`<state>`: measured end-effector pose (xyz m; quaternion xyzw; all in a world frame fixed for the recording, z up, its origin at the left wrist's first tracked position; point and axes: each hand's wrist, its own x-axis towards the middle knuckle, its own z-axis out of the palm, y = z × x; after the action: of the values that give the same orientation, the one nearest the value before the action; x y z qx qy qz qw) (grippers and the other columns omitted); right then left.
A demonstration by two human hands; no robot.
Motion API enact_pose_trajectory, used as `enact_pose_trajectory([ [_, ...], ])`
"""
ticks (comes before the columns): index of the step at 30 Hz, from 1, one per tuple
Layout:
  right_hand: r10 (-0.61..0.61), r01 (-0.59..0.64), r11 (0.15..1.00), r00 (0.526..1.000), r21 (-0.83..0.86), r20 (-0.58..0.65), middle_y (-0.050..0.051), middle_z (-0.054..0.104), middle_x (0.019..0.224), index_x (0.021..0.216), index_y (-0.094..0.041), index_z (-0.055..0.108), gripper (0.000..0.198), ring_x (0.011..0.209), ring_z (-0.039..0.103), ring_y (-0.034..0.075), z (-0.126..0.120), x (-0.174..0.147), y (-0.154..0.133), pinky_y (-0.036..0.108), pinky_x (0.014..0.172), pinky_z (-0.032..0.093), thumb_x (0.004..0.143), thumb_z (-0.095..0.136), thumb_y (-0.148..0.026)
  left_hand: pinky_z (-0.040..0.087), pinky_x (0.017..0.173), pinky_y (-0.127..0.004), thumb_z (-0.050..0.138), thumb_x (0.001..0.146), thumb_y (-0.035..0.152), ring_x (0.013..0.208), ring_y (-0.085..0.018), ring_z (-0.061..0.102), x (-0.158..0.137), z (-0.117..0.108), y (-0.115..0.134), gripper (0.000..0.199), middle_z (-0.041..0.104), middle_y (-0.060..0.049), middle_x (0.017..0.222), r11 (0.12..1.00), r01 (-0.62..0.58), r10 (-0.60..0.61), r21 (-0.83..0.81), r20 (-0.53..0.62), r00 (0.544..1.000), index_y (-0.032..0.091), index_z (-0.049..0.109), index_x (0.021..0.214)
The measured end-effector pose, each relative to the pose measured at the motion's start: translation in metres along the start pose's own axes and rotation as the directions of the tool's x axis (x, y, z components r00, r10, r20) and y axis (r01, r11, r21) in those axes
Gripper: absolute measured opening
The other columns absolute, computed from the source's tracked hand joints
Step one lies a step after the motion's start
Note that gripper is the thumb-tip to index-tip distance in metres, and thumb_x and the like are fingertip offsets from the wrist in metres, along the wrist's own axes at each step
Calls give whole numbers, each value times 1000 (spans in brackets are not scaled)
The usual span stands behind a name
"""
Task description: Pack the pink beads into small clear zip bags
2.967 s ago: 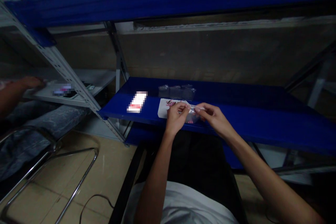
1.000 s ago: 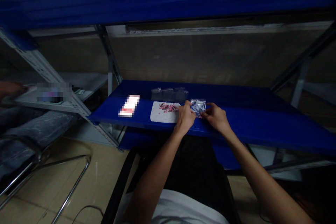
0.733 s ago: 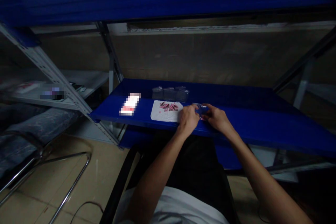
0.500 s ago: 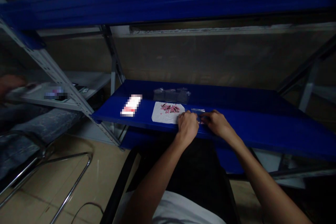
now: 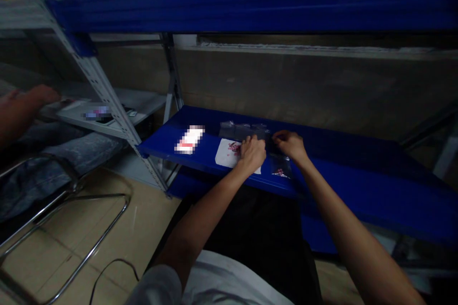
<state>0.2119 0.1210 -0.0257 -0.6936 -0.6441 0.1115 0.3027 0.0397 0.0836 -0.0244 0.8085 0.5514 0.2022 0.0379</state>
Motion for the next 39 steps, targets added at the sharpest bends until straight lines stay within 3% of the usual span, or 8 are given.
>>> enact_pose_trajectory([
  [5, 143, -141, 986, 990, -89, 13, 17, 80, 106, 99, -14, 81, 20, 102, 76, 30, 23, 40, -13, 33, 85, 58, 87, 74, -29, 54, 100, -34, 49, 99, 16, 118, -26, 67, 42, -1, -22, 32, 66, -20, 130, 1000, 28, -28, 1, 82, 996, 10, 71, 121],
  [15, 258, -259, 966, 965, 5, 33, 18, 79, 98, 90, -17, 79, 21, 98, 76, 32, 46, 50, -7, 37, 78, 60, 77, 82, -33, 48, 108, -33, 59, 97, 20, 124, -26, 64, 68, 13, -53, 23, 69, -20, 129, 999, 12, -6, -48, 129, 992, 10, 74, 110],
  [21, 277, -278, 953, 961, 123, 28, 15, 78, 89, 75, -17, 74, 7, 93, 75, 30, 46, 49, -13, 32, 74, 58, 71, 73, -12, 46, 108, -30, 64, 96, 23, 126, -24, 62, 68, 18, -62, 20, 69, -15, 131, 993, 5, 5, -121, 82, 997, 14, 75, 110],
  [28, 218, -224, 873, 974, 433, 64, 9, 77, 90, 91, -19, 68, 16, 71, 69, 17, 16, 13, -21, 22, 53, 44, 80, 63, -30, 43, 113, -29, 48, 105, 26, 124, -18, 64, 62, -1, -50, 31, 71, -12, 128, 955, 26, -57, -295, -99, 993, 16, 69, 125],
  [32, 56, -145, 667, 988, 731, 144, 7, 75, 91, 93, -20, 62, 36, 73, 66, 17, -4, -29, -25, 21, 51, 39, 73, 76, -47, 53, 100, -33, 64, 98, 44, 110, -24, 71, 47, -5, -31, 42, 77, -14, 114, 727, 173, -270, -665, -44, 962, 14, 69, 126],
  [35, -50, -124, 617, 979, 777, 195, 5, 74, 94, 117, -23, 62, 60, 73, 65, 17, -16, -59, -31, 22, 51, 40, 68, 85, -49, 57, 92, -32, 68, 94, 26, 102, -23, 74, 23, 0, -20, 26, 79, -12, 109, 506, 137, -192, -852, 44, 980, 13, 71, 117],
  [37, -134, -85, 622, 968, 778, 212, 5, 74, 105, 144, -30, 48, 87, 77, 66, 18, -22, -74, -36, 23, 53, 44, 68, 88, -44, 56, 94, -31, 65, 90, 11, 106, -21, 73, 2, 3, -18, 21, 78, -12, 111, 402, 37, -107, -915, -7, 994, 13, 72, 110],
  [39, -198, -24, 669, 957, 743, 210, 5, 73, 109, 154, -33, 38, 96, 79, 67, 19, -26, -84, -39, 24, 54, 48, 72, 87, -42, 56, 96, -30, 64, 89, 8, 110, -20, 72, -18, 2, -19, 22, 77, -12, 115, 322, -17, -73, -946, -43, 996, 13, 72, 109],
])
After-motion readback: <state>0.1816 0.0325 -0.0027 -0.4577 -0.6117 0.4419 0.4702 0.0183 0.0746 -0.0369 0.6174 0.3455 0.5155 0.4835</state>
